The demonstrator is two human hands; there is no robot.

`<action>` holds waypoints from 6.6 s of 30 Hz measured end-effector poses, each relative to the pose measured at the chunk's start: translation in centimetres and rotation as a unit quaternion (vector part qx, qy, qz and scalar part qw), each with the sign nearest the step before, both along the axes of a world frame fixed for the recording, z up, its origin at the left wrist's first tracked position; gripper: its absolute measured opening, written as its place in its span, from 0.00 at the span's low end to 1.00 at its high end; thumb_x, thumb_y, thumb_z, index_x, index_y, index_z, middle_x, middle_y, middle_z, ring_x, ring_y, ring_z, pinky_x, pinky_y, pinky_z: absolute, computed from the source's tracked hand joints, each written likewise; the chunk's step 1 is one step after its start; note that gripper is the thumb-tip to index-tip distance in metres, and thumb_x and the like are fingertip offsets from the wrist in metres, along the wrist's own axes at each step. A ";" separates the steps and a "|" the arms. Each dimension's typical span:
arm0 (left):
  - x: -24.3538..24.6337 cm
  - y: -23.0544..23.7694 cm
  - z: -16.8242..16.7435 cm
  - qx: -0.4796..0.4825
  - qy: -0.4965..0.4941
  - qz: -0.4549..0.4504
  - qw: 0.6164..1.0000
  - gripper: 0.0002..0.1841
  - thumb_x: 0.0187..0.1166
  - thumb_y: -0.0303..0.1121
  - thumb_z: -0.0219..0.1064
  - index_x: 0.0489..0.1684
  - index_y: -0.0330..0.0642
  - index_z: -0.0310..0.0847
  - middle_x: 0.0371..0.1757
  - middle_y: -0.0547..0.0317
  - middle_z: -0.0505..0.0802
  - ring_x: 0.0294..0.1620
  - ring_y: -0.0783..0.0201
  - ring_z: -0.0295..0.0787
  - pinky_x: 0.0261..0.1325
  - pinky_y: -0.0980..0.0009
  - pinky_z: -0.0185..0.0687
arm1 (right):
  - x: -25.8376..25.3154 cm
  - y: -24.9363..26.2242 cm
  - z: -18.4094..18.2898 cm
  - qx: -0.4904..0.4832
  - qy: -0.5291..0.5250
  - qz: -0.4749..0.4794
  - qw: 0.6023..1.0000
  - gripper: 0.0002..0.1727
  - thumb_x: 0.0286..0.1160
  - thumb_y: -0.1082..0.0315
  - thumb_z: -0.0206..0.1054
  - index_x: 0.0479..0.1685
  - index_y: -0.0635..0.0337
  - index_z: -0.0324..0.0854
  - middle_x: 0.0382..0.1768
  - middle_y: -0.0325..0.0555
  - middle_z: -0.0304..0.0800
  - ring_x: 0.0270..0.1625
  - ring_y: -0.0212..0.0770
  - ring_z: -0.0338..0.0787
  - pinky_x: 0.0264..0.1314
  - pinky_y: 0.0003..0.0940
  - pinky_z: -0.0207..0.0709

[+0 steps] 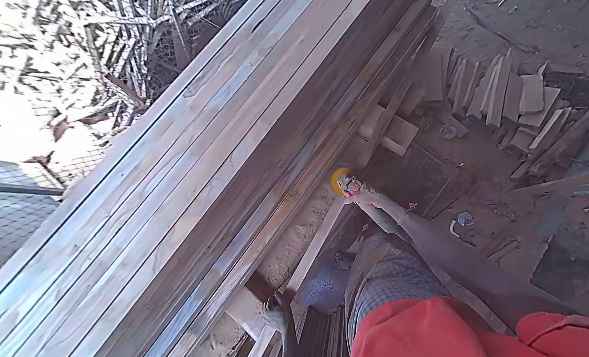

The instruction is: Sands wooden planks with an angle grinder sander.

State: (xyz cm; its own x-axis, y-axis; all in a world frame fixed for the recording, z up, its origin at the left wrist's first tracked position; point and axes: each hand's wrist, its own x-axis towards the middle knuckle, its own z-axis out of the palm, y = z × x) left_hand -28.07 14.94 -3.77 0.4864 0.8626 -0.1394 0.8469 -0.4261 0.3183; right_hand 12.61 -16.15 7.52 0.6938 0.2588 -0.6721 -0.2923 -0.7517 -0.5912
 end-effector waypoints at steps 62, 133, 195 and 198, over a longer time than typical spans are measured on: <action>33.1 -17.4 4.2 -0.098 0.251 -0.199 0.942 0.38 0.94 0.56 0.33 0.51 0.40 0.91 0.54 0.40 0.96 0.61 0.42 0.93 0.58 0.38 0.83 | 23.6 -26.0 5.7 0.001 0.036 -0.308 0.951 0.29 0.66 0.46 0.79 0.59 0.56 0.82 0.36 0.45 0.87 0.32 0.39 0.87 0.38 0.39 0.85; 17.8 -2.8 1.0 -0.116 0.343 -0.248 0.899 0.19 0.66 0.40 0.76 0.58 0.55 0.89 0.57 0.46 0.95 0.62 0.41 0.91 0.58 0.32 0.82 | 10.1 -13.3 1.9 -0.038 0.041 -0.036 0.998 0.37 0.53 0.34 0.81 0.56 0.53 0.86 0.40 0.47 0.91 0.38 0.42 0.90 0.47 0.48 0.85; -3.7 4.5 0.7 0.026 0.237 -0.137 0.961 0.37 0.79 0.57 0.65 0.74 0.32 0.74 0.77 0.35 0.80 0.83 0.38 0.72 0.87 0.40 0.55 | 4.2 -7.5 5.4 -0.025 0.043 -0.194 0.980 0.32 0.65 0.43 0.78 0.64 0.54 0.82 0.41 0.47 0.89 0.36 0.41 0.88 0.43 0.42 0.84; -3.0 4.1 0.5 0.020 0.220 -0.128 0.967 0.38 0.76 0.55 0.67 0.75 0.31 0.72 0.77 0.34 0.80 0.83 0.39 0.71 0.90 0.43 0.52 | 10.9 -12.5 5.3 -0.011 0.004 -0.282 0.959 0.34 0.68 0.42 0.76 0.69 0.54 0.79 0.49 0.48 0.89 0.43 0.43 0.90 0.46 0.44 0.87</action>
